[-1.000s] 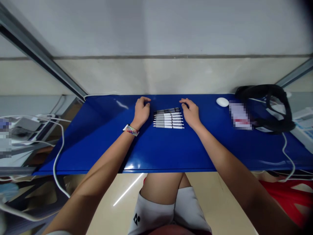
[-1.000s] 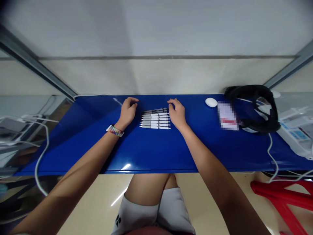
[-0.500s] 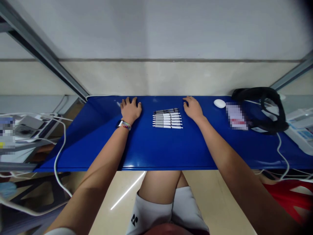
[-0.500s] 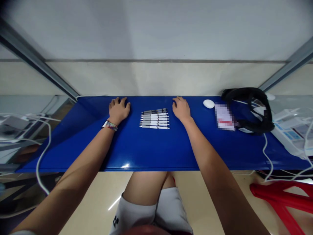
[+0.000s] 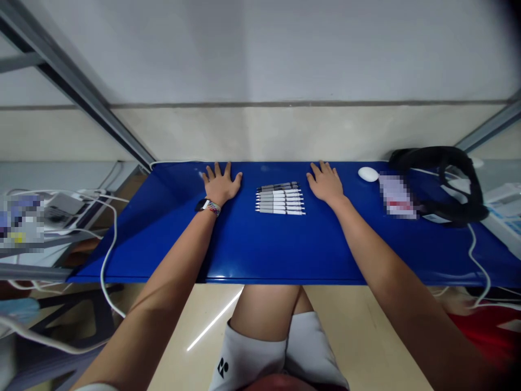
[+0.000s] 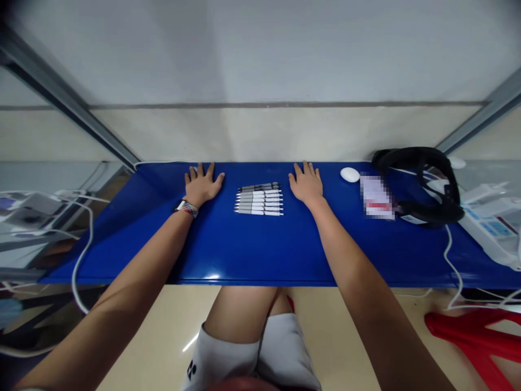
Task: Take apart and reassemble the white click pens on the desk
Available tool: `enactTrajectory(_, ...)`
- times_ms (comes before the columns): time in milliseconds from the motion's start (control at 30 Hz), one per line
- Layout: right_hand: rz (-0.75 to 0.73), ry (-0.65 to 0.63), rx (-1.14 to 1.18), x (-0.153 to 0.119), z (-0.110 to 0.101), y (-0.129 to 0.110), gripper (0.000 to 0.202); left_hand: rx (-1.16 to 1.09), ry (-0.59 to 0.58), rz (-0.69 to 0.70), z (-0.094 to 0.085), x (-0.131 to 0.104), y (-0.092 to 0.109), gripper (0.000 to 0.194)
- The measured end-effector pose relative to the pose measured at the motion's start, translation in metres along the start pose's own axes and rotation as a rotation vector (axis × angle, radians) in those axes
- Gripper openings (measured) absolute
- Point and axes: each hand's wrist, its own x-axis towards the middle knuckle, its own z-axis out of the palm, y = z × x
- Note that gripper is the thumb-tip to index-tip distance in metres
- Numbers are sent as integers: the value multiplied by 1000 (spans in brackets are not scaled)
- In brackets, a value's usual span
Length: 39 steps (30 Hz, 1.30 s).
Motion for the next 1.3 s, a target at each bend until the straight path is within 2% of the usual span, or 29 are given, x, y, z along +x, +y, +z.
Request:
enactTrajectory(367,-7,15,-5,-1,4,0,70,9,8,2,1,0,-1,93)
enactTrajectory(633,14,8,3,-3,-1,-4,69,-16,41,26,-4,-5,0,90)
enactTrajectory(967,1,31,21,-3,1,-1,67,-6,35,41,-7,-8,0,84)
enactTrajectory(1300,0,1,-15,-4,-1,-5,68,-10,19,54,-8,-9,0,85)
